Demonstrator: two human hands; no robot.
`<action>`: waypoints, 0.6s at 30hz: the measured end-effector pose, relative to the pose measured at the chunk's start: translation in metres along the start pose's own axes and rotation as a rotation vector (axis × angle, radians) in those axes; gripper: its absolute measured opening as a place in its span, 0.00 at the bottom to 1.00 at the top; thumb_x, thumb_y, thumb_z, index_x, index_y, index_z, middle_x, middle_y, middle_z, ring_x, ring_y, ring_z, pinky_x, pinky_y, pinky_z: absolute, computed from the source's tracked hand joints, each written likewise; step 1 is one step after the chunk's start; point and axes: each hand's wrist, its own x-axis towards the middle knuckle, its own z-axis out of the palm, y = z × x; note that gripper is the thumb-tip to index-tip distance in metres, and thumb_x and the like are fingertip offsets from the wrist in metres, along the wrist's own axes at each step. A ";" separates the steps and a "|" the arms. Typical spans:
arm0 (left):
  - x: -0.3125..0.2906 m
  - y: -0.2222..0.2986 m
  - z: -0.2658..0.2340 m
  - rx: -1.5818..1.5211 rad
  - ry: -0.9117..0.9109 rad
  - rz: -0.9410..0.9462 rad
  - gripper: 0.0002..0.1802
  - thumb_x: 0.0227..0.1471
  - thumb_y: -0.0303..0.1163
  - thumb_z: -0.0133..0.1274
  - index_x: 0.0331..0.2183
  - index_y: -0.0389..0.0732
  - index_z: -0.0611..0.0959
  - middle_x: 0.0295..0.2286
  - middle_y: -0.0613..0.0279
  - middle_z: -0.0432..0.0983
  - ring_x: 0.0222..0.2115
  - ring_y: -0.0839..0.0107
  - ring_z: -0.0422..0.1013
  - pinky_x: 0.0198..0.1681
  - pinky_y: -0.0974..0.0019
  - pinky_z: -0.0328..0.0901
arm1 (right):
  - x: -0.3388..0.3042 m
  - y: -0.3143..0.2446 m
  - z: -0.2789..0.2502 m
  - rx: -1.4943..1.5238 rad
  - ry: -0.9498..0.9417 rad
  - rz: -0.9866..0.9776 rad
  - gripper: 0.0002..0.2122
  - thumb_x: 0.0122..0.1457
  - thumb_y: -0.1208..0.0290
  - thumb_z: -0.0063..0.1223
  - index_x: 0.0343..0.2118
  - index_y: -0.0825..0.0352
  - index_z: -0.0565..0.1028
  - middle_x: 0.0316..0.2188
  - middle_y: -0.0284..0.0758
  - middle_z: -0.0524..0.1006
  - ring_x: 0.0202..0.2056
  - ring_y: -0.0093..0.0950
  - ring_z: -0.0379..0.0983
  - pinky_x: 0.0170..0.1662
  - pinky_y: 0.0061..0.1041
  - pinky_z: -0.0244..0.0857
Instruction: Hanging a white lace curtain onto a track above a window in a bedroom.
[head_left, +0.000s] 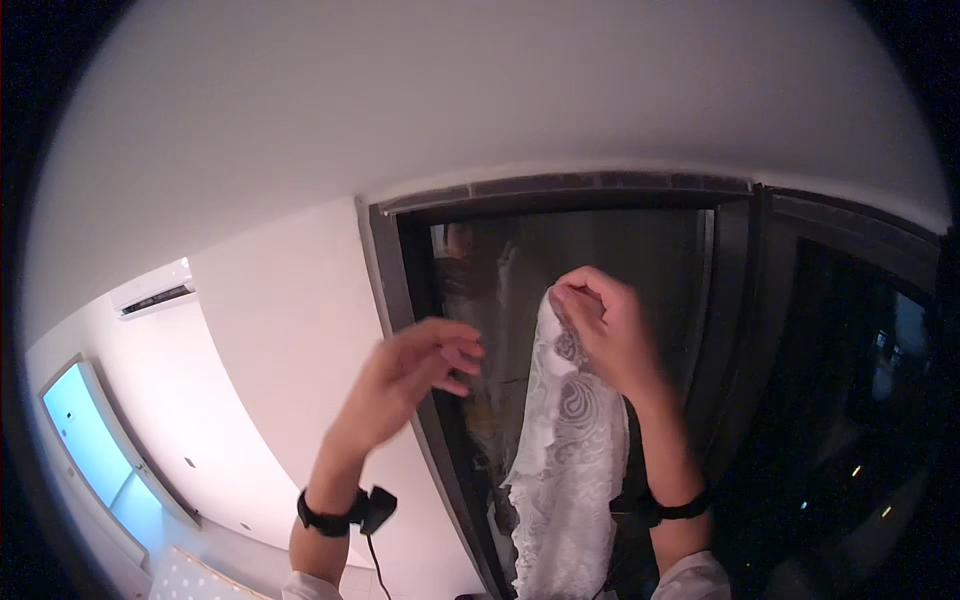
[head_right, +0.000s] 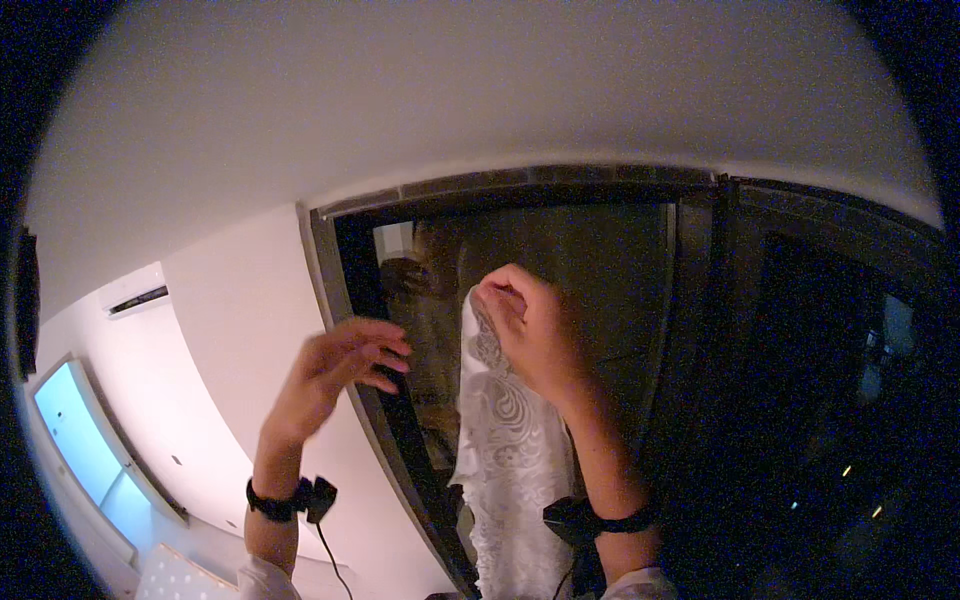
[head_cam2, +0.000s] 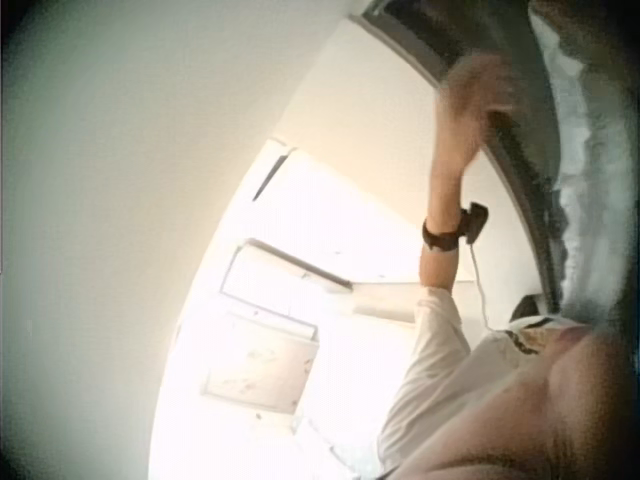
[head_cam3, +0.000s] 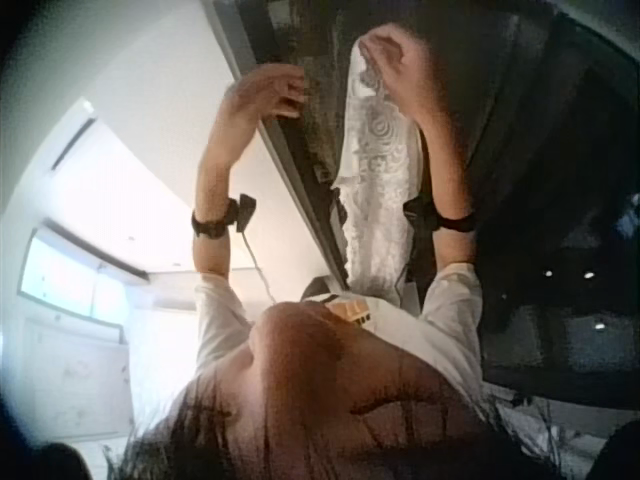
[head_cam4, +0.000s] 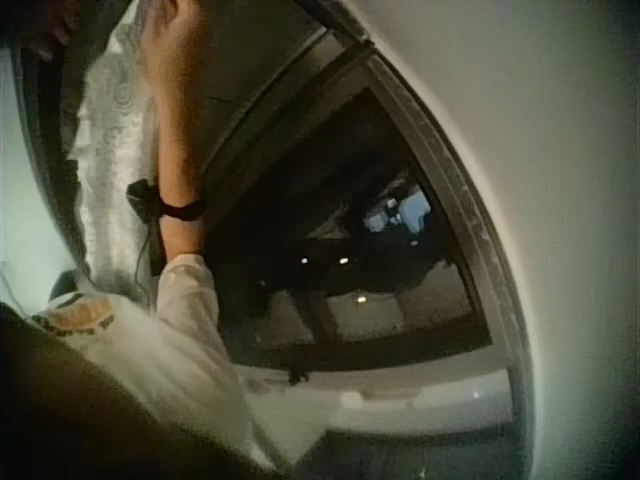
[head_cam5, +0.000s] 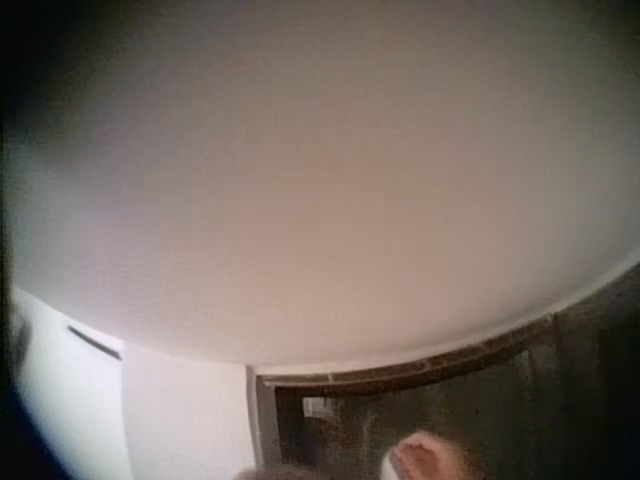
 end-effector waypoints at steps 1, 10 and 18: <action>-0.008 0.002 0.014 -0.013 -0.028 -0.005 0.20 0.59 0.32 0.48 0.50 0.33 0.72 0.44 0.51 0.73 0.43 0.63 0.72 0.42 0.63 0.71 | 0.000 0.003 -0.002 0.002 0.000 0.002 0.06 0.62 0.74 0.50 0.36 0.72 0.75 0.27 0.33 0.76 0.31 0.16 0.70 0.36 0.17 0.64; -0.019 -0.008 0.081 0.473 0.242 0.289 0.33 0.44 0.32 0.66 0.50 0.34 0.71 0.38 0.51 0.73 0.34 0.62 0.73 0.33 0.67 0.69 | 0.004 -0.013 0.015 -0.121 0.157 -0.049 0.06 0.59 0.73 0.53 0.35 0.71 0.76 0.29 0.42 0.80 0.32 0.32 0.80 0.35 0.26 0.70; -0.013 -0.031 0.062 0.177 0.453 0.099 0.09 0.56 0.25 0.50 0.39 0.33 0.81 0.23 0.64 0.76 0.23 0.82 0.67 0.28 0.76 0.63 | -0.007 -0.007 0.010 -0.122 -0.031 -0.219 0.10 0.55 0.78 0.58 0.41 0.69 0.76 0.32 0.34 0.77 0.27 0.19 0.73 0.31 0.18 0.67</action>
